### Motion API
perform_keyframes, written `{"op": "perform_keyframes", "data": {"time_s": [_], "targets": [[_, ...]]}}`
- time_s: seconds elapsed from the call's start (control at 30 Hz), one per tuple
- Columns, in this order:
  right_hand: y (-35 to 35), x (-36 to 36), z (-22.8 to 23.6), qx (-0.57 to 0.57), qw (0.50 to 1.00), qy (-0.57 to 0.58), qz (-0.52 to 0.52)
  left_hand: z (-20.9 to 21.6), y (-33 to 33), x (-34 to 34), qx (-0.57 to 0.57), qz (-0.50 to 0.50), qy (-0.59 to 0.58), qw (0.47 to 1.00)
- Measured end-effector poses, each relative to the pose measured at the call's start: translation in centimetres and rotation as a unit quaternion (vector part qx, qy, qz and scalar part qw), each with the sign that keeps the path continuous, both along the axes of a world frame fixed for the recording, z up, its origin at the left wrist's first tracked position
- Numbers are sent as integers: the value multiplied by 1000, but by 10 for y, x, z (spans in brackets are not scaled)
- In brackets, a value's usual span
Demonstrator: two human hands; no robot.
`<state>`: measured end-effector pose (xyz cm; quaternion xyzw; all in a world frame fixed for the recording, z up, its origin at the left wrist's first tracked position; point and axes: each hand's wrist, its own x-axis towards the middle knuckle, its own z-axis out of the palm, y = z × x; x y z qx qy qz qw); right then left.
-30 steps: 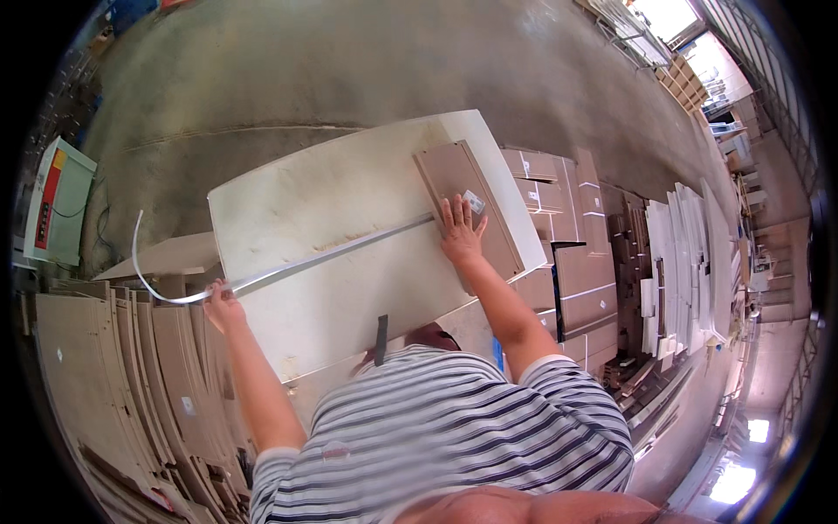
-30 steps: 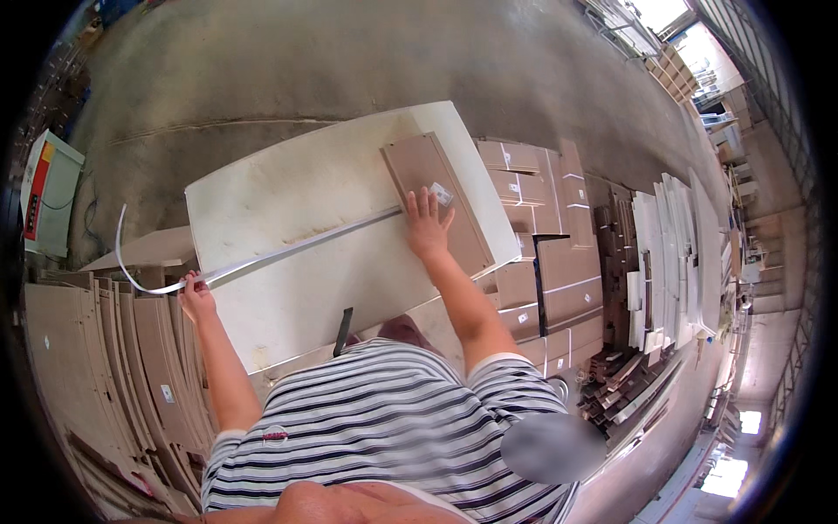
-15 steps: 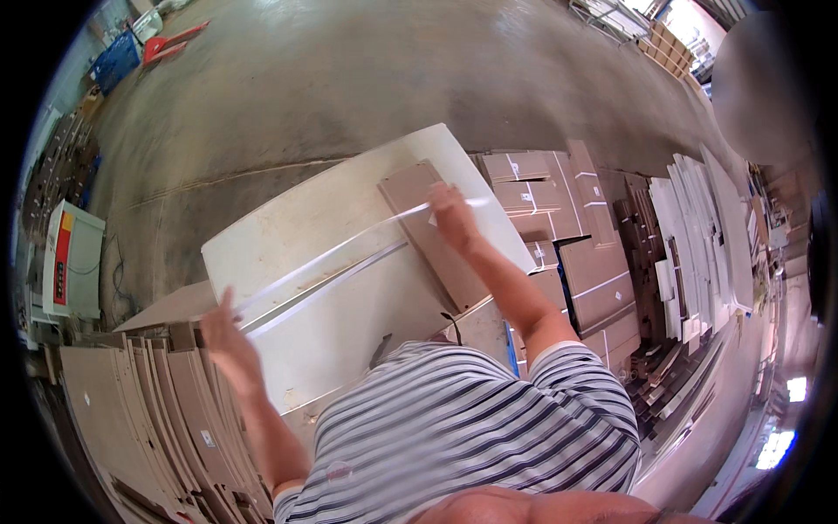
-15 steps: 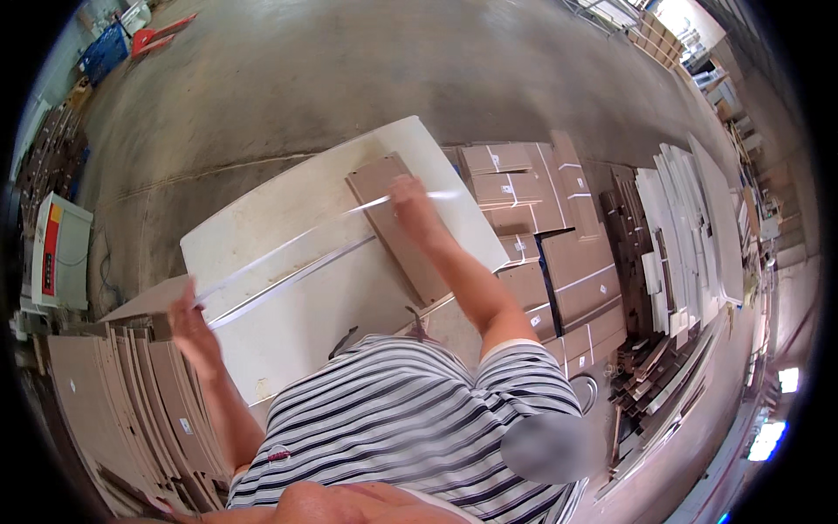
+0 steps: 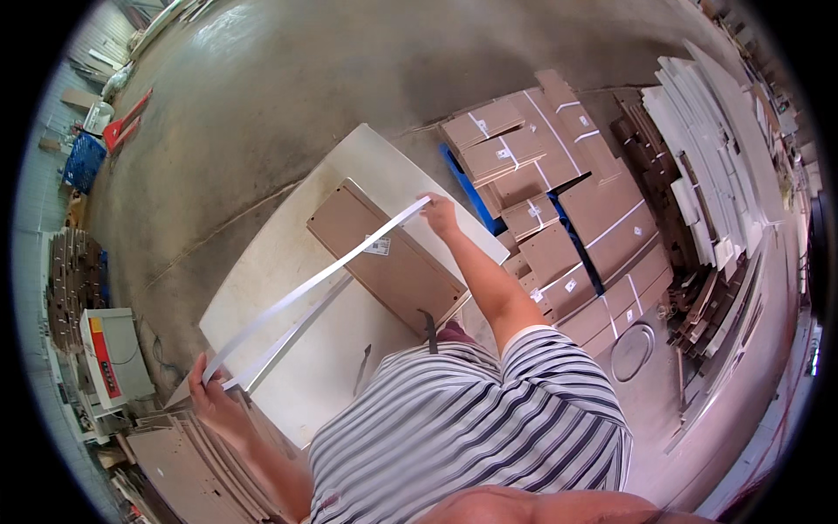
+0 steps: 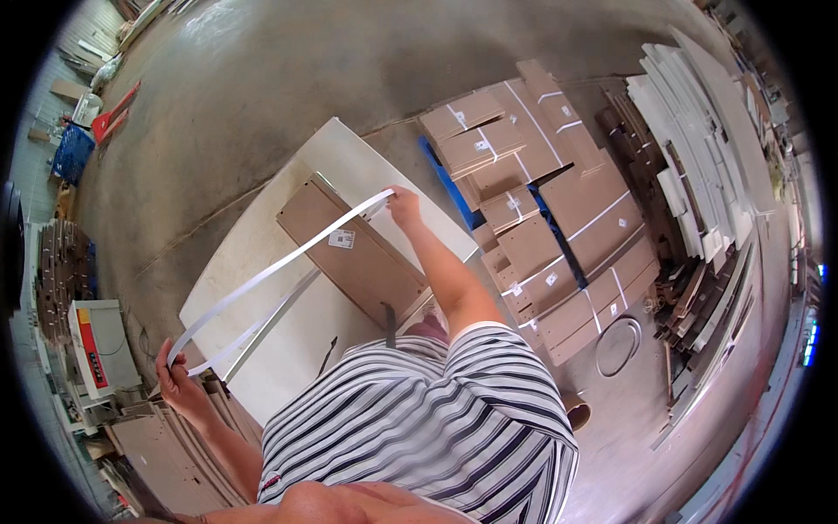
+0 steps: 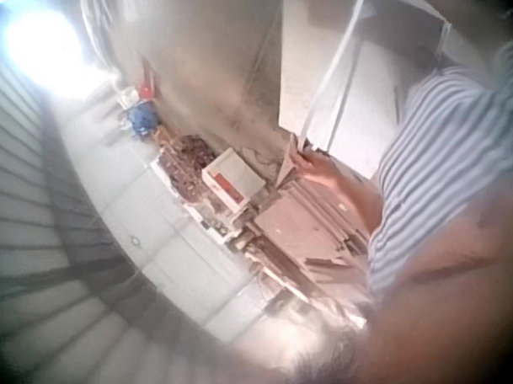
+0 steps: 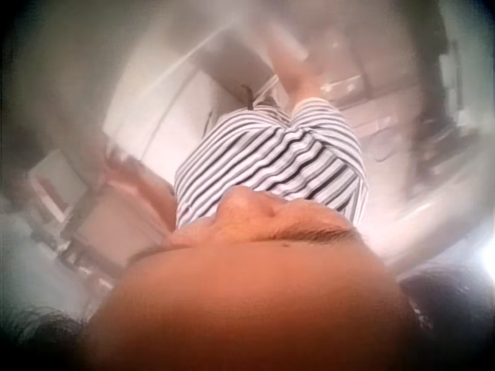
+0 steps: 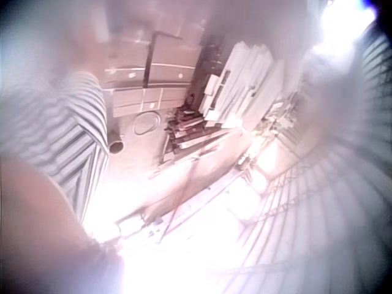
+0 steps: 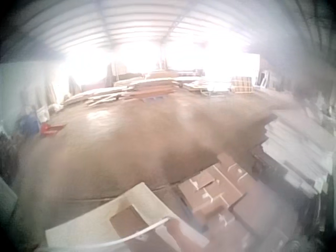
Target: The person repeatedly picks up flat cardboard parts from a stack, places them on a white workbench, and secures them with white plastic straps. The person then moves the secured parts to a growing stack on the floor. This process is repeated for multiple parts throughout the video.
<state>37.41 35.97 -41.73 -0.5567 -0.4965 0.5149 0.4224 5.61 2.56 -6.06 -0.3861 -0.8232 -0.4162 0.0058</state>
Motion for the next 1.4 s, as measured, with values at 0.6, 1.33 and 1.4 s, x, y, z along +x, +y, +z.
{"op": "perform_keyframes", "data": {"time_s": [0.6,1.33,1.4], "targets": [[-78,53,42,146,918,-304,210,-25,16,26,-37,-84,10,996],[-180,56,85,10,877,-427,223,-339,81,130,-298,-256,-599,698],[-181,58,84,16,886,-413,207,-360,85,131,-321,-247,-570,715]]}}
